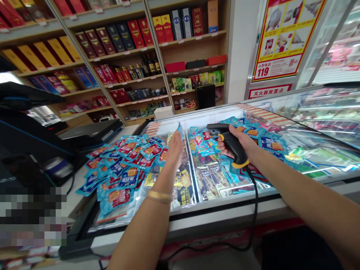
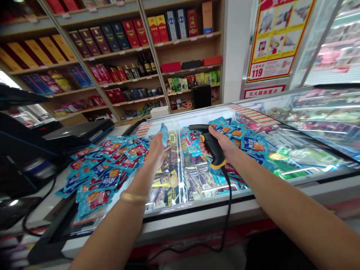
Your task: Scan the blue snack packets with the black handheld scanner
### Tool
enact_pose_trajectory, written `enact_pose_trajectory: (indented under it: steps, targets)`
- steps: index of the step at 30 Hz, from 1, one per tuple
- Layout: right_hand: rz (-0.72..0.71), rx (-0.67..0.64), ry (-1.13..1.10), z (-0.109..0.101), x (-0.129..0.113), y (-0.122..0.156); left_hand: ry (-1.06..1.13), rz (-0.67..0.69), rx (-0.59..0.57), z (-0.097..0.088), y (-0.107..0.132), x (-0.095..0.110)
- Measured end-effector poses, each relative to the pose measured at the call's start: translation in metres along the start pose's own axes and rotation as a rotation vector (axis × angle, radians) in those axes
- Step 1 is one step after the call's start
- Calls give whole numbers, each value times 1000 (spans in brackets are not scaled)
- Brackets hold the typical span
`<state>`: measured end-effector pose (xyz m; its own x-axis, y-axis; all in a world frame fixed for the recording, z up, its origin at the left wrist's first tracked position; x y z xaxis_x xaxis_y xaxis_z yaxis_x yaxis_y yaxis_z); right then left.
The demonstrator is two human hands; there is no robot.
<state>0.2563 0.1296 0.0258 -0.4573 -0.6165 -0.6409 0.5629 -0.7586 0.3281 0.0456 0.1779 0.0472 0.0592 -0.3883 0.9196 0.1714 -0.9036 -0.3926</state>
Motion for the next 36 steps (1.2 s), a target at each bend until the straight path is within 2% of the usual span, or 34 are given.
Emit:
enact_pose_trajectory:
  steps: [3,5,7,10,13,15,18,22,25,27,29,32,36]
  targets:
    - [9,21,-4,17,2,-6,-456,340,-20,-35,-12,32]
    - [38,-21,-3,36,8,-15,-787,453,-9,-62,-14,46]
    - [69,-79,-19,57,17,-31,-1070,464,10,-88,-12,50]
    - [136,-134,-49,82,38,-59,-1368,370,-63,-115,-3,36]
    - [204,-140,-64,94,60,-80,-1507,296,-215,-123,7,13]
    - [234,-153,-66,96,70,-85,-1534,286,-254,-124,10,5]
    - [246,-152,-71,91,74,-81,-1529,277,-253,-123,10,3]
    - [218,-125,-74,83,61,-68,-1485,303,-185,-123,9,14]
    - [153,-137,-77,76,38,-56,-1434,371,-135,-113,9,28]
    - [84,-130,-65,67,17,-44,-1367,425,-148,-95,8,35]
    - [8,-87,-49,51,-4,-28,-1269,469,-210,-67,6,35]
    - [-132,-4,-7,18,-32,-2,-1072,514,-330,-14,4,26]
    - [-203,90,-2,-24,-51,23,-839,486,-491,56,3,3]
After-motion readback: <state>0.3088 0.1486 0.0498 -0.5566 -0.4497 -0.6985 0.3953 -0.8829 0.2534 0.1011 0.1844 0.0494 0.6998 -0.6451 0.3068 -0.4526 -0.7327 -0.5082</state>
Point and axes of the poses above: each hand's wrist, its own y-axis away from the middle knuckle, its own z-axis out of the palm, x = y × z, the point moved 7 cm from there along -y, towards the middle knuckle, and after that the axes turned 14 degrees about z, right-handed, at the moved point
